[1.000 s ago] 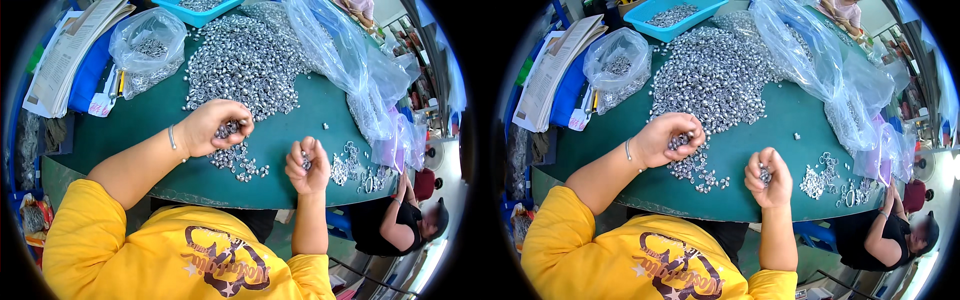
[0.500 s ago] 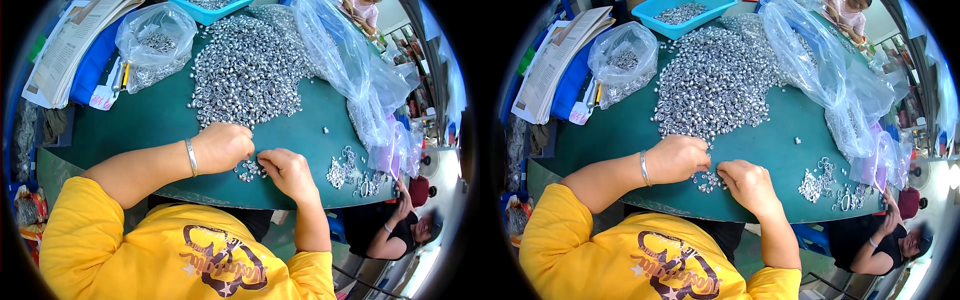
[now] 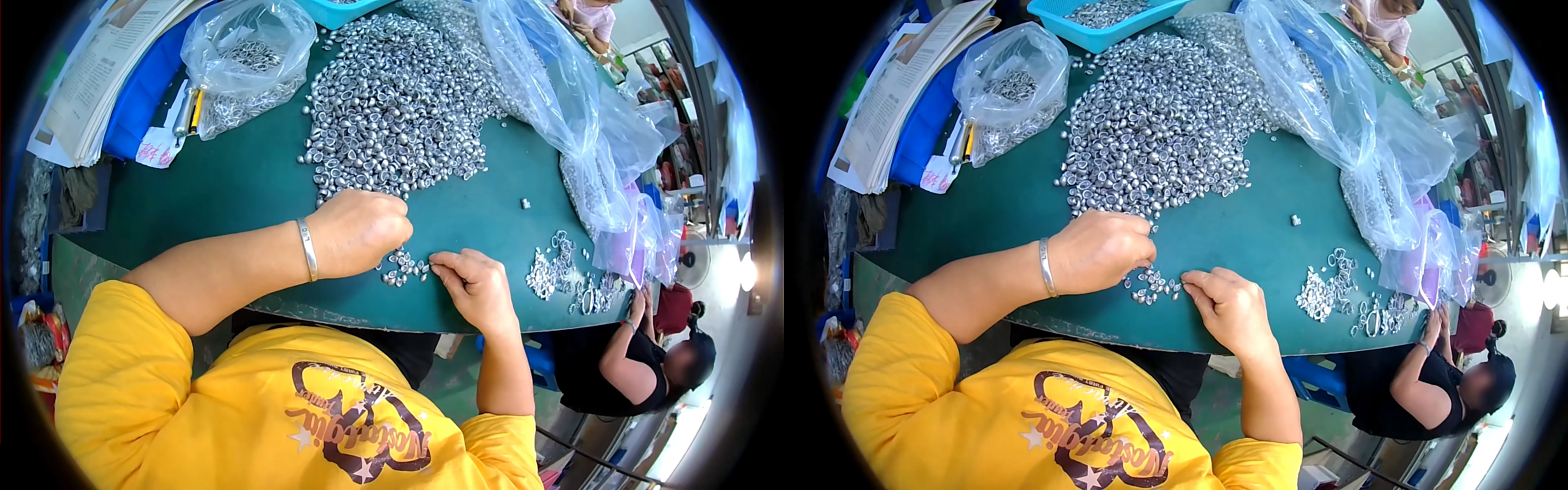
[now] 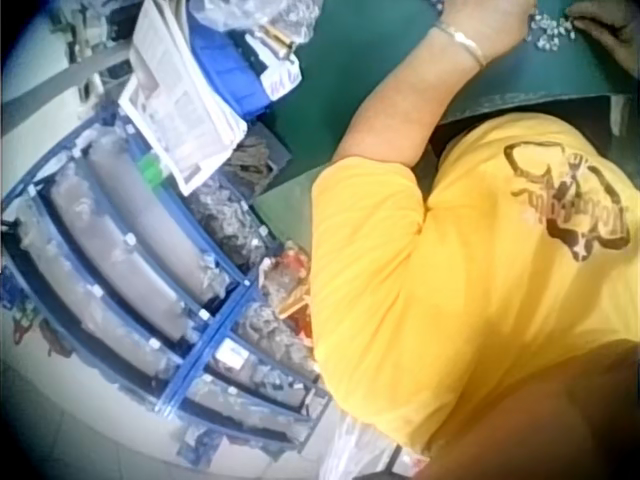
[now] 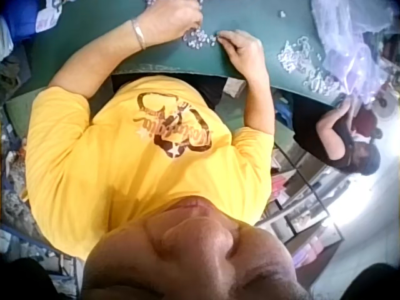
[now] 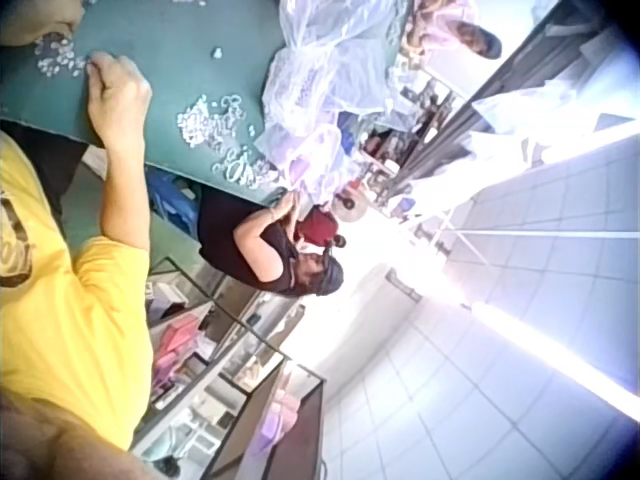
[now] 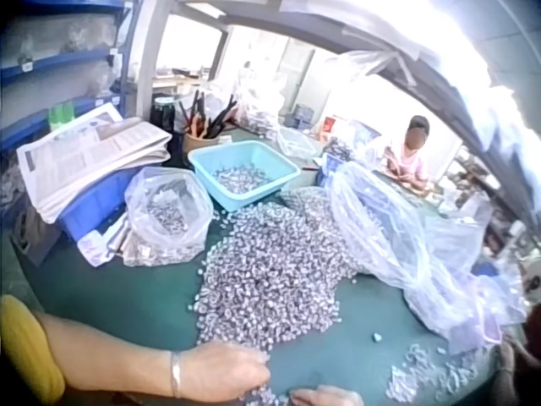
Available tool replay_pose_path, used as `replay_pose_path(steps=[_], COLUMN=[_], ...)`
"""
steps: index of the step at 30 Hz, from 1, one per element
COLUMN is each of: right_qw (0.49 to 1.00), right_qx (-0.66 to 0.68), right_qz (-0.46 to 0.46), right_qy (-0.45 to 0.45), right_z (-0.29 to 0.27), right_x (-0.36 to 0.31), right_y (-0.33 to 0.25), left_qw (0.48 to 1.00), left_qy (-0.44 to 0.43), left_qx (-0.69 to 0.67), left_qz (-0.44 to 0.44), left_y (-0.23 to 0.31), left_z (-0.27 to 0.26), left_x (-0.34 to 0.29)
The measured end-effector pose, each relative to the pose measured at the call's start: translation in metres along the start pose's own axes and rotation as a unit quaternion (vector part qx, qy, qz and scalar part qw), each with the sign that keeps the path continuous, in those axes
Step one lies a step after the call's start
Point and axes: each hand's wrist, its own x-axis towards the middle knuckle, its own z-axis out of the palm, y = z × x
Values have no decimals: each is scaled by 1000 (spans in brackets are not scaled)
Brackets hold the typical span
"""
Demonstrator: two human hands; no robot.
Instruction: The person sorts through a large pile of small silver metal parts on a green table by hand, picking up individual pieces, turning them over, and placing them into a small pile or a blue container.
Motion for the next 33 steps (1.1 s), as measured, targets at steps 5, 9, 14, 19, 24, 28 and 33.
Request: replay_pose_path(steps=[5, 9, 14, 19, 24, 28, 33], right_qw=[800, 860, 1000, 996, 688, 977, 999], right_qx=[553, 461, -16, 68, 698, 200, -41], right_qz=[234, 216, 18, 45, 196, 80, -12], right_qy=[-4, -47, 12, 28, -34, -6, 16], right_z=[-10, -19, 6, 9, -12, 1, 12], right_x=[-8, -13, -7, -6, -5, 1, 2], right_y=[15, 14, -7, -5, 8, -1, -9], left_qw=[1000, 953, 576, 455, 588, 944, 998], left_qy=[4, -65, -116, -111, -88, -3, -16], left_qx=[-14, -256, -773, -853, -778, -315, -50], left_qz=[-3, -149, -239, -231, -202, -99, -30], left_y=[-2, 1, -11, -14, -13, 1, 6], left_z=[2, -8, -16, -15, -16, -10, 3], left_x=[1, 11, 11, 11, 12, 10, -1])
